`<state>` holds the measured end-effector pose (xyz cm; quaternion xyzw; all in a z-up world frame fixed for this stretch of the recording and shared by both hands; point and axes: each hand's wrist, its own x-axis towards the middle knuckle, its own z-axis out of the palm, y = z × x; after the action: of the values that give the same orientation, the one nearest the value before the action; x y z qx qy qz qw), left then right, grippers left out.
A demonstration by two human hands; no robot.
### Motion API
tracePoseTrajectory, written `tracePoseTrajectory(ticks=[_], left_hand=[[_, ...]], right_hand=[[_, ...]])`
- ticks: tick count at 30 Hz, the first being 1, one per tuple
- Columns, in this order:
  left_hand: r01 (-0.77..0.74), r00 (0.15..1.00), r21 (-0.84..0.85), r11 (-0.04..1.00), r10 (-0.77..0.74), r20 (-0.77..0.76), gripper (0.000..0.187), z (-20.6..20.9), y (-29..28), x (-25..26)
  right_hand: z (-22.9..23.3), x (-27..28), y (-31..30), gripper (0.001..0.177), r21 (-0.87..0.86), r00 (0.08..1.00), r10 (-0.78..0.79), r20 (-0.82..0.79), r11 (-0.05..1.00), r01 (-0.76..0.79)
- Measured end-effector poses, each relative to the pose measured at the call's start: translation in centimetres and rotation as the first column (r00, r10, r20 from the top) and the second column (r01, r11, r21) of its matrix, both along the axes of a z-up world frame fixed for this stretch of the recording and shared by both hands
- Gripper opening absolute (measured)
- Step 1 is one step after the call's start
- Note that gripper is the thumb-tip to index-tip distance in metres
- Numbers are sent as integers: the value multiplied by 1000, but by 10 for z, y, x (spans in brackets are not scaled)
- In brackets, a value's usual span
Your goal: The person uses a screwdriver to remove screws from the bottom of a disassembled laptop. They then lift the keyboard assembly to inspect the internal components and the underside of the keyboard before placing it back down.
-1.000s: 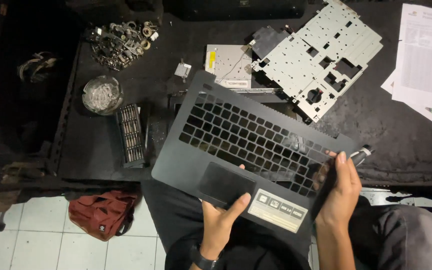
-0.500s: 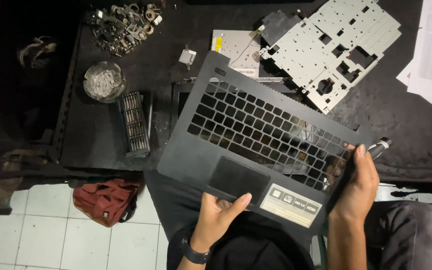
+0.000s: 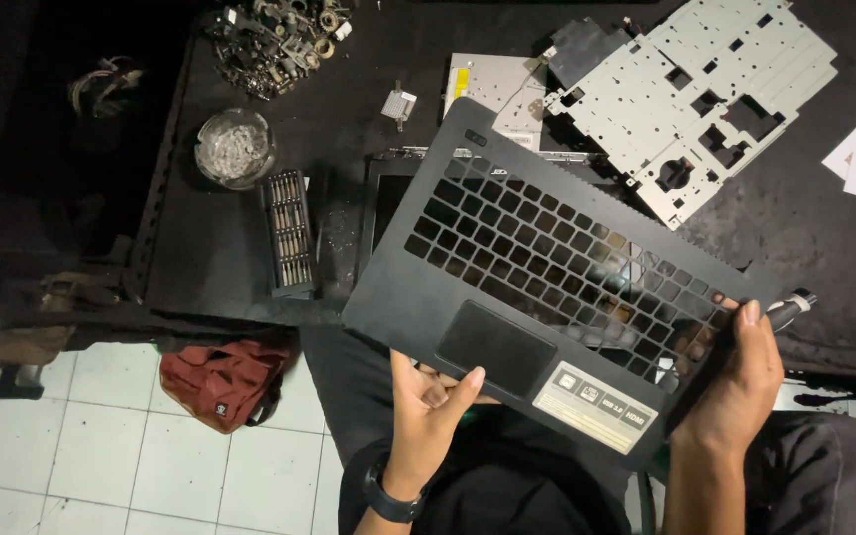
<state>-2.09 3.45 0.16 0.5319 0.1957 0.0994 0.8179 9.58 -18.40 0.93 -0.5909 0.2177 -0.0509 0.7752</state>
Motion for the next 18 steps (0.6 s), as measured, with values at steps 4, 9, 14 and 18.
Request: tracePoseTrajectory(ticks=[4,9,14,18], left_hand=[[-17,1000,25,1000,17,-2,89,-4,0,-5],[-205,968,120,971,220,-124,47,-34,3,-10],[-217,959,137,966,237,-152,71,-22,4,-6],[-184,975,177,967,202,-90,69,-19,5,-6]], right_hand=[[5,-3,2,22,-12,1000,4,-21,1000,-5],[-1,-4,-1,23,-7,1000,-1,-17,1000,1],[-5,-5,-2,23,-3,1000,-7,-5,1000,7],[-3,-4,-2,24,-31,1000,-13,-27,999,12]])
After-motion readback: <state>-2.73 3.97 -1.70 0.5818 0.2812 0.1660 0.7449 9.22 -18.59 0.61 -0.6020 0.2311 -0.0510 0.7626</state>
